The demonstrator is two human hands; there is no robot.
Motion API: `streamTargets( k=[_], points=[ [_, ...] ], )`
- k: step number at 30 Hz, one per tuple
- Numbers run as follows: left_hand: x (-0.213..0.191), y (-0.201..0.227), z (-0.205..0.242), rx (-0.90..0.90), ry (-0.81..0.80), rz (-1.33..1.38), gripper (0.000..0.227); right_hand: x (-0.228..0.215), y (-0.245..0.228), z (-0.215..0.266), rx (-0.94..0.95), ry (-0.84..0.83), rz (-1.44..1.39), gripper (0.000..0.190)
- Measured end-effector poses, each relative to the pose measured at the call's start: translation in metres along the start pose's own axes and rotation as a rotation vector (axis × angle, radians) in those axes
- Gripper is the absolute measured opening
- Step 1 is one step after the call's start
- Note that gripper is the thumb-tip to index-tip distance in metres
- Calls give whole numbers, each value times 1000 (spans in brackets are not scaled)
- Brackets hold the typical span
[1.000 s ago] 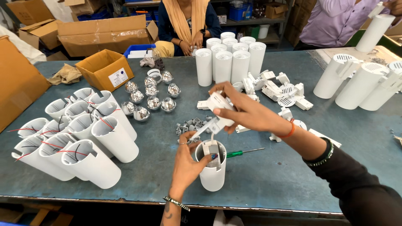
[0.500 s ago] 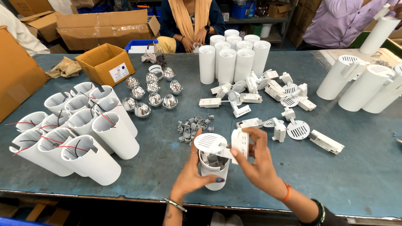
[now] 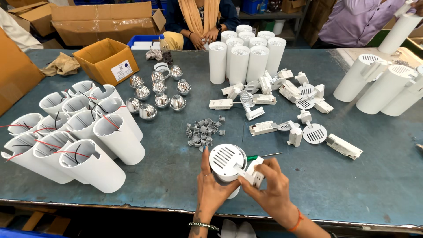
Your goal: The person assembles cylindrical light fixtures by inserting internal components into white housings and securing them with a screwdriver. They handle multiple units sequentially, placing finished items aside on the table.
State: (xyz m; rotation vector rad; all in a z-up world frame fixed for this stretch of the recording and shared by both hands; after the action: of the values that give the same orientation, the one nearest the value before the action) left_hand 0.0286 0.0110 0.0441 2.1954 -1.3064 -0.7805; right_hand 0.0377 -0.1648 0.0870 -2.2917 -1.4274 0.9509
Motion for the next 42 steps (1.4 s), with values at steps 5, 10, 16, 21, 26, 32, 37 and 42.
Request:
streamTargets(
  k=[5, 10, 16, 21, 26, 32, 37, 42],
  points=[
    [-7, 9, -5, 63, -64, -85, 95, 1, 9, 14, 54, 4, -14, 67],
    [-31, 22, -24, 89, -201, -134, 80, -5, 21, 30, 43, -81, -83, 79],
    [-32, 23, -28, -53, -295, -79, 82, 13, 41, 56, 254, -216, -414, 121],
    [-28, -3, -10, -80, -336, -101, 87, 57, 46, 65, 466, -446, -726, 107],
    [-15, -53, 2, 90, -266, -15, 84, 74, 70, 76, 586, -448, -701, 88],
    [28, -94, 1, 203, -280, 234, 88, 46, 107, 77, 738, -397, -670, 68],
    [100, -64, -15, 344, -302, 463, 96, -40, 117, 55, 665, -332, -652, 74],
    [125, -38, -26, 633, -214, 165, 99, -137, 148, -3, 514, -84, -240, 93]
  ],
)
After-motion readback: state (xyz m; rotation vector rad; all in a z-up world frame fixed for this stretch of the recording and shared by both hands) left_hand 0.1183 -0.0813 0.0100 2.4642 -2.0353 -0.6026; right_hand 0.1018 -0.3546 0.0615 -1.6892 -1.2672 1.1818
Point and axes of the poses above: each hand's wrist, its own z-axis away from the middle knuckle, its own x-axis out of the palm, y = z × x, the point moved 2 cm from there along -z, towards the middle knuckle, and after that the axes turned 13 degrees about x, right-handed, at the moved point
